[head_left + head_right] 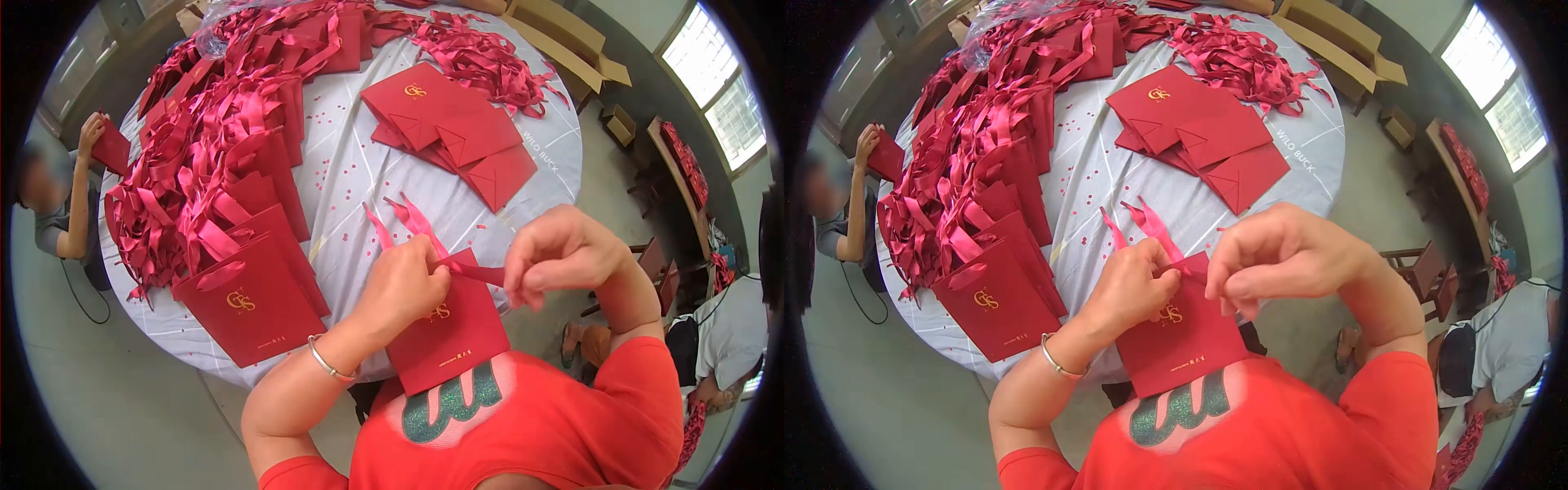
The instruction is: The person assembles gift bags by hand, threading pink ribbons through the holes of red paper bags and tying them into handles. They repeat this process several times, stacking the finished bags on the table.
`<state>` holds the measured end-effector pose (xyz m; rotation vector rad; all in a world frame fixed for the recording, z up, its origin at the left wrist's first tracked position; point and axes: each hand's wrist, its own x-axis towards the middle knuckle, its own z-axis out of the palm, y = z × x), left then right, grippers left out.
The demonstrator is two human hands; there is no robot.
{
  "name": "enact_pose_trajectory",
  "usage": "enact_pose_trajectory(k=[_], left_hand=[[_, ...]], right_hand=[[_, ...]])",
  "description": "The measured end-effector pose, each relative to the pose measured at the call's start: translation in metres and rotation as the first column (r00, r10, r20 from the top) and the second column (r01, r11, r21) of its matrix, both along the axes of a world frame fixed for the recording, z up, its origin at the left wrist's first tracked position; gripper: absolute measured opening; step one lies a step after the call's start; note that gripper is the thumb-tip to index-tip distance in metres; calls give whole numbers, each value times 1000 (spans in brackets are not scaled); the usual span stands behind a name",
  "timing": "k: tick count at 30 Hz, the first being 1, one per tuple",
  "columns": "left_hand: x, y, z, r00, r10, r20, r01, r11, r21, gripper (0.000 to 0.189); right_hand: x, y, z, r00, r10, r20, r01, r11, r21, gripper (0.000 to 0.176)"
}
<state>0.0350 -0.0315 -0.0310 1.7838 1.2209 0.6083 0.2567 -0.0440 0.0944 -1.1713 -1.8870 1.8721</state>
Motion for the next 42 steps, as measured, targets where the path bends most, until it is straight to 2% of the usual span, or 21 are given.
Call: enact_pose_trajectory(k=[2, 4, 6, 8, 11, 12, 14, 15, 16, 17, 18, 19, 21, 24, 28, 30, 35, 37, 38, 40, 42], left_hand=[[0, -3, 2, 1000, 15, 13, -16, 998, 63, 17], [-1, -7, 9, 999, 23, 25, -24, 997, 75, 16], [0, -8, 2, 999, 35, 40, -41, 984, 171, 16], [0, -9, 1, 998, 43, 55, -56, 964, 261, 17], [0, -10, 4, 997, 57, 47, -67, 964, 256, 16], [0, -10, 3, 997, 49, 65, -65, 961, 270, 15], [-3, -7, -1, 996, 44, 82, -66, 957, 283, 13], [-5, -4, -7, 993, 5, 120, -26, 984, 179, 10], [-7, -2, -2, 986, -30, 161, 18, 997, 72, 9], [-9, -1, 4, 987, -27, 159, 17, 998, 69, 9], [-12, 0, 13, 972, 5, 233, 41, 981, -190, 12], [-15, 4, 21, 953, 56, 297, 81, 898, -433, 16], [-20, 9, 19, 939, 55, 340, 117, 877, -465, 21], [-24, 11, 26, 936, 105, 334, 89, 850, -519, 23], [-32, 17, 33, 958, 10, 287, 142, 851, -505, 17], [-36, 19, 33, 963, 31, 267, 119, 842, -527, 13], [-48, 27, 38, 972, -25, 233, 152, 823, -547, 13], [-49, 30, 40, 984, -109, 142, 170, 818, -549, 16], [-50, 32, 41, 985, -98, 142, 161, 816, -555, 16], [-50, 34, 42, 985, -88, 147, 159, 785, -598, 20], [-52, 34, 35, 982, -95, 164, 174, 793, -584, 22]], right_hand=[[8, 3, -14, 907, 21, -421, -14, 1000, 19, 22], [10, 2, -22, 869, 26, -493, -26, 1000, 9, 27], [7, -1, -27, 794, -97, -601, 30, 992, -120, 26], [8, -2, -32, 792, -161, -589, 113, 987, -118, 20], [7, 3, -36, 828, -56, -558, 283, 901, 329, 7], [2, 6, -34, 827, -53, -559, 281, 901, 330, 7], [-7, 13, -33, 877, 55, -477, 316, 682, 659, 7], [-12, 14, -36, 877, 42, -478, 318, 695, 645, 7], [-25, 10, -35, 849, -90, -520, 352, 830, 432, 8], [-35, 6, -33, 819, -228, -526, 374, 908, 188, 9], [-33, 10, -44, 931, -252, -263, 306, 933, 190, 8], [-38, 12, -57, 966, -196, -168, 249, 875, 414, 6], [-41, 20, -95, 992, -123, -24, 96, 624, 776, 10], [-41, 17, -103, 991, -132, 19, 64, 594, 802, 8], [-34, 22, -91, 988, -152, 25, 99, 750, 654, 5], [-31, 29, -78, 980, -196, 47, 152, 874, 462, 3], [-24, 32, -75, 972, -222, 79, 169, 889, 426, 2], [-21, 32, -85, 977, -208, 49, 144, 810, 568, 3], [-22, 31, -87, 979, -198, 50, 137, 815, 563, 3], [-24, 29, -91, 963, -249, -102, 254, 720, 645, 8], [-28, 25, -89, 965, -244, -96, 243, 695, 677, 9]])
